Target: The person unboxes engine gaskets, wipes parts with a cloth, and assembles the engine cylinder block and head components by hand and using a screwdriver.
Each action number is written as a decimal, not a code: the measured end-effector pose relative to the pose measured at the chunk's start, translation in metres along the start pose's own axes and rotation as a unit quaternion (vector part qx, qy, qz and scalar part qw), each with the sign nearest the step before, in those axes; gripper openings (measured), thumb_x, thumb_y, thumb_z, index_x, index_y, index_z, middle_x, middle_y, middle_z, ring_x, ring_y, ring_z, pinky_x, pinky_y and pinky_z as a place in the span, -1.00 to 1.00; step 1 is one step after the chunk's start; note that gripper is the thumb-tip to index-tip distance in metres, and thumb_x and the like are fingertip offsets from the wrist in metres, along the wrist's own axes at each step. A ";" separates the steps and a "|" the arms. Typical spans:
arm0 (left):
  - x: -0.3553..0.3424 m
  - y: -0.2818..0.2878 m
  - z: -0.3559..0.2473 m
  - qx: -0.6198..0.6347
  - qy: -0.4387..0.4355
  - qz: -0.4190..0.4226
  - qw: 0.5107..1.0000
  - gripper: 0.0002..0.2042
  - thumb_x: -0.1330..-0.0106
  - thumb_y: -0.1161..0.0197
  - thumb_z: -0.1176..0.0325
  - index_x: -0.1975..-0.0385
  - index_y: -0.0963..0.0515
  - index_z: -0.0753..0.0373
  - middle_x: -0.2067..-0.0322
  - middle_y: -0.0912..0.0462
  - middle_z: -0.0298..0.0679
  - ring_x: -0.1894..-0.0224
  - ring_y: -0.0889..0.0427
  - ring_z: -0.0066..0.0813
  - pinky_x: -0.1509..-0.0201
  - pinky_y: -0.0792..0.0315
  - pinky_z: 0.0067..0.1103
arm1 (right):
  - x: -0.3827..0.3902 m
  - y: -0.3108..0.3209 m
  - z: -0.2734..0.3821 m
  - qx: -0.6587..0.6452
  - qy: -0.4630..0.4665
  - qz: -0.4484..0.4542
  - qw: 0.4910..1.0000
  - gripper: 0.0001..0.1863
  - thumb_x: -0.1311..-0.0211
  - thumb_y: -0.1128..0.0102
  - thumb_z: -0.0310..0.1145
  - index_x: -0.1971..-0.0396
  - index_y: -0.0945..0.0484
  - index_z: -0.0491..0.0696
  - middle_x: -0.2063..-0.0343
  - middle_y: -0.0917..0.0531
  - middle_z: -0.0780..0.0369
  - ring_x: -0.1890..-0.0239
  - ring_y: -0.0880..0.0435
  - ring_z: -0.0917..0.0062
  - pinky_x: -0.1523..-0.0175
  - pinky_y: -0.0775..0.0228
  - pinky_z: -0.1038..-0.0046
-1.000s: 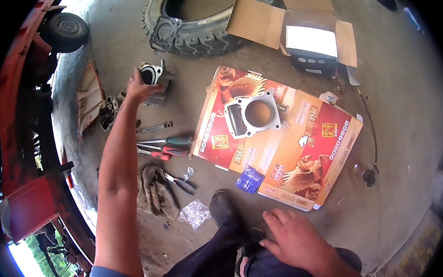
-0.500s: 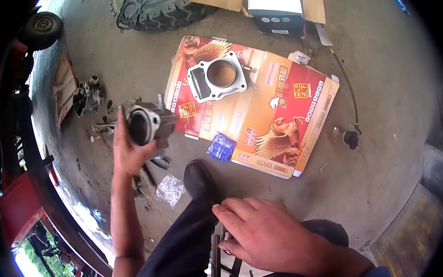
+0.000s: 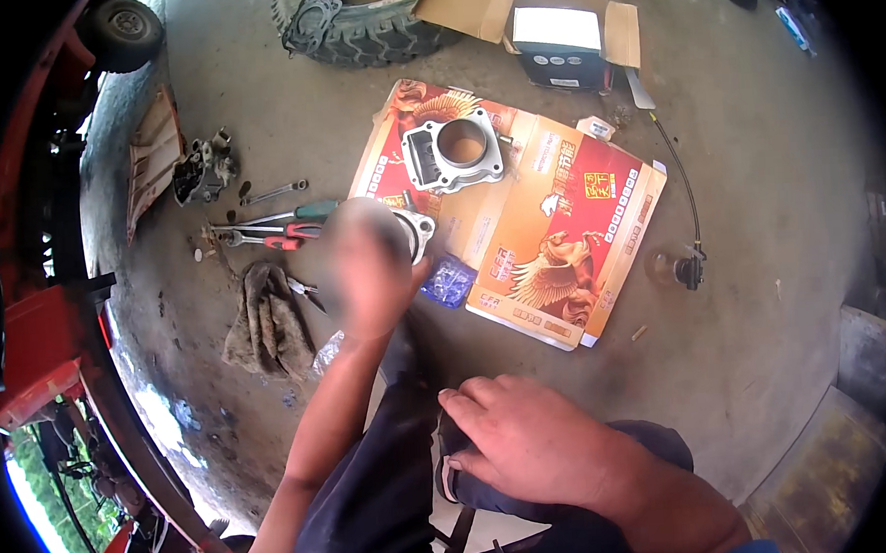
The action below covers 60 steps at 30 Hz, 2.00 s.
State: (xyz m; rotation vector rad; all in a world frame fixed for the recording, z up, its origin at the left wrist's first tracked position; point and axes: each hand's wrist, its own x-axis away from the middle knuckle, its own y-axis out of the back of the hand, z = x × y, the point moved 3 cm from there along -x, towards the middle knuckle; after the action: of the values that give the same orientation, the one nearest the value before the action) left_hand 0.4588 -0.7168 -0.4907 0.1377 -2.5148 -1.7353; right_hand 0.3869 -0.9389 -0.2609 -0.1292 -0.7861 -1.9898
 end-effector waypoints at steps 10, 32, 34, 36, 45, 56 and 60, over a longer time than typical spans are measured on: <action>0.038 0.005 0.100 0.272 0.105 0.001 0.957 -0.52 -0.50 -0.28 0.27 -0.33 -0.44 0.36 -0.13 -0.62 -0.04 -0.05 -0.67 -0.28 -0.09 -0.56 -0.43 | -0.015 0.006 -0.008 -0.015 0.003 -0.004 1.000 -0.38 -0.29 -0.40 -0.18 -0.23 -0.50 -0.25 -0.09 -0.61 0.01 -0.10 -0.61 0.08 -0.21 -0.47 0.18; 0.017 -0.009 0.095 0.354 0.060 -0.041 0.932 -0.49 -0.55 -0.07 0.29 -0.41 -0.33 0.43 -0.18 -0.59 0.01 -0.18 -0.58 -0.23 -0.29 -0.45 -0.42 | -0.036 -0.009 -0.020 0.011 -0.025 0.009 1.000 -0.40 -0.31 -0.38 -0.16 -0.21 -0.51 -0.24 -0.04 -0.62 0.01 -0.09 -0.62 0.09 -0.19 -0.48 0.17; 0.010 -0.015 0.099 0.436 0.105 -0.039 0.893 -0.52 -0.62 -0.01 0.23 -0.38 -0.36 0.44 -0.13 -0.62 -0.07 -0.11 -0.59 -0.35 -0.24 -0.45 -0.47 | -0.036 -0.009 -0.021 0.011 -0.048 0.045 0.998 -0.36 -0.35 -0.33 -0.10 -0.26 -0.49 -0.23 -0.15 -0.61 0.01 -0.18 -0.60 0.09 -0.29 -0.46 0.18; 0.010 -0.013 0.097 0.453 0.106 -0.039 0.885 -0.51 -0.63 -0.02 0.18 -0.35 -0.38 0.45 -0.07 -0.63 -0.12 -0.01 -0.58 -0.40 -0.14 -0.47 -0.50 | -0.035 -0.011 -0.024 0.011 -0.051 0.044 0.998 -0.37 -0.35 -0.34 -0.11 -0.26 -0.50 -0.22 -0.14 -0.61 0.01 -0.18 -0.60 0.09 -0.29 -0.46 0.18; 0.014 0.028 0.005 0.087 0.060 0.038 0.994 0.26 0.00 -0.66 -0.14 -0.51 -0.01 0.54 -0.35 -0.33 0.33 -0.41 -0.37 0.24 -0.46 -0.31 -0.10 | -0.033 -0.011 -0.022 0.004 0.005 -0.023 1.000 -0.43 -0.26 -0.41 -0.21 -0.15 -0.53 -0.27 0.04 -0.65 0.00 0.02 -0.67 0.07 -0.11 -0.53 0.15; 0.008 0.017 -0.008 0.012 0.069 0.074 0.995 0.34 0.10 -0.67 -0.09 -0.50 0.08 0.63 -0.40 -0.19 0.35 -0.45 -0.22 0.34 -0.54 -0.15 -0.05 | -0.034 -0.012 -0.018 0.003 -0.023 0.026 0.999 -0.37 -0.30 -0.40 -0.14 -0.22 -0.50 -0.25 -0.10 -0.63 -0.01 -0.12 -0.63 0.08 -0.22 -0.49 0.18; 0.005 0.008 -0.005 0.011 0.031 0.008 0.999 0.19 0.10 -0.51 0.07 -0.48 0.01 0.63 -0.30 -0.28 0.35 -0.35 -0.30 0.33 -0.51 -0.16 -0.02 | -0.037 -0.014 -0.017 0.008 -0.028 0.035 0.999 -0.37 -0.31 -0.39 -0.14 -0.23 -0.50 -0.25 -0.10 -0.62 -0.02 -0.13 -0.63 0.08 -0.23 -0.49 0.18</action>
State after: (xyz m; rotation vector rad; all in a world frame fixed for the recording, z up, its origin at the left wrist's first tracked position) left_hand 0.4544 -0.7195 -0.4809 0.1696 -2.4842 -1.6726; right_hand 0.3992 -0.9161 -0.2959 -0.2020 -0.8227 -1.9198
